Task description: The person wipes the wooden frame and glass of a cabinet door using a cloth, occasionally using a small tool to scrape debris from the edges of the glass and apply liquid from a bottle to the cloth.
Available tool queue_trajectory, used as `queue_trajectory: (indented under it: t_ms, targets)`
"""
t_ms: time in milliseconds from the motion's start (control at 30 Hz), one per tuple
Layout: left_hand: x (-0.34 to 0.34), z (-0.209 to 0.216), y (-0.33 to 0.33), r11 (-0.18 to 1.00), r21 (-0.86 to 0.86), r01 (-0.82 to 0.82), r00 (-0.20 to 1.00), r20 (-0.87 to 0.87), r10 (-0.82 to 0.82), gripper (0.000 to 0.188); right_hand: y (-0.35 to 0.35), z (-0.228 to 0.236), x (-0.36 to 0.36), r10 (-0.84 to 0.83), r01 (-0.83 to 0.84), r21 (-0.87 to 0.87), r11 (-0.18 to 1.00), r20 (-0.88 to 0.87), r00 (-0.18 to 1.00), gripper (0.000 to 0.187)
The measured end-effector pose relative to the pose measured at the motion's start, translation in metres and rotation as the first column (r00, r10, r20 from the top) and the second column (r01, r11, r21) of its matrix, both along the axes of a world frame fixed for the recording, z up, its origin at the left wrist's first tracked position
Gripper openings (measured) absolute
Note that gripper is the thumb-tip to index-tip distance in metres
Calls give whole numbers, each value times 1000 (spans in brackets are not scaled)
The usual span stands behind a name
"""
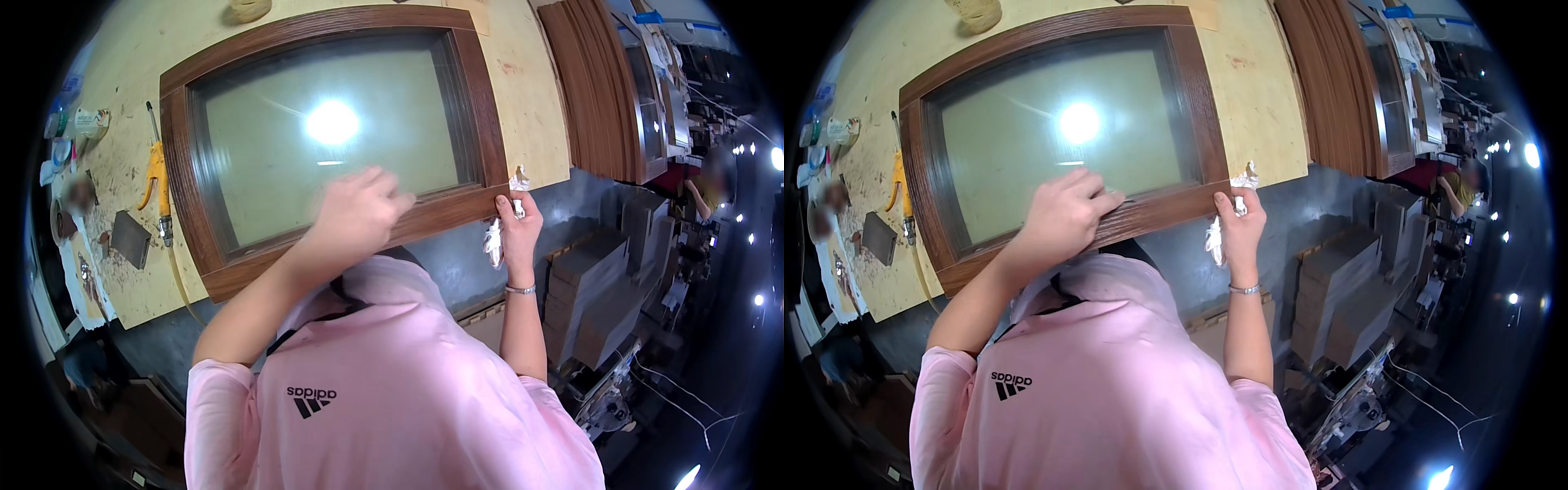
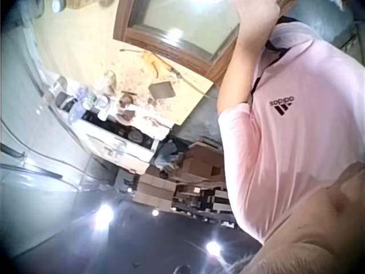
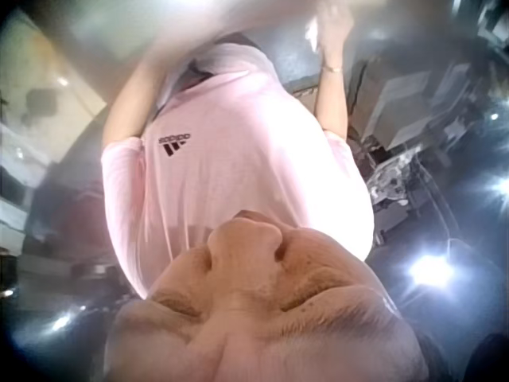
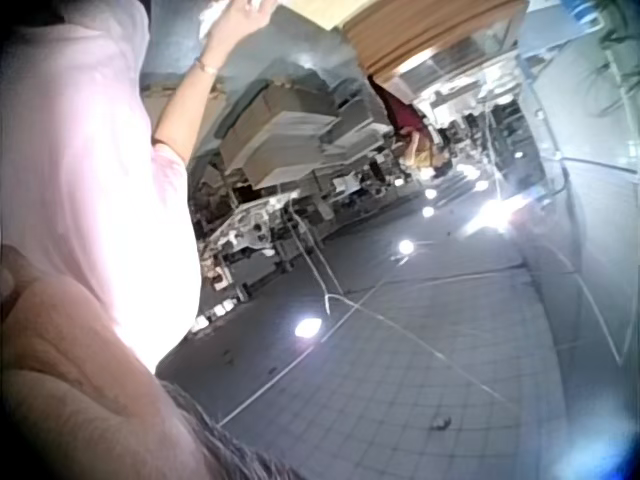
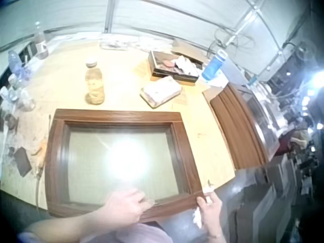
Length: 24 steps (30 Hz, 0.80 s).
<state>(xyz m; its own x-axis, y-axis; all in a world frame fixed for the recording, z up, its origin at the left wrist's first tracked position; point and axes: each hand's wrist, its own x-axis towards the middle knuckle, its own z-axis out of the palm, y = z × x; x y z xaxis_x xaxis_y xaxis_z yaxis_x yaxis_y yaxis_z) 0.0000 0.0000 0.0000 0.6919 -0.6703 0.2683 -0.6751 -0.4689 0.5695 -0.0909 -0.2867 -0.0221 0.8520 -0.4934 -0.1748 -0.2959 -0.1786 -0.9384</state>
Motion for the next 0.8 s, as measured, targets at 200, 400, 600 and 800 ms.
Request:
queue_trajectory:
  t_ms: [200, 400, 600, 800]
  targets:
    - [5, -3, -42, 998, -16, 68, 996, -53, -69, 30, -2, 5, -4, -11, 11, -2, 1000, -23, 1000, 19]
    - [4, 0, -44, 999, 2, 47, 996, -79, -47, 29, -7, 3, -5, -21, 21, -13, 1000, -19, 1000, 17]
    - [8, -2, -69, 997, -41, 65, 996, -62, -68, 28, -9, 0, -5, -21, 21, 1, 1000, -23, 1000, 17]
    - [14, -3, -92, 998, -33, 52, 998, -21, -53, 26, -9, -5, -6, -37, 37, 8, 999, 1, 999, 18]
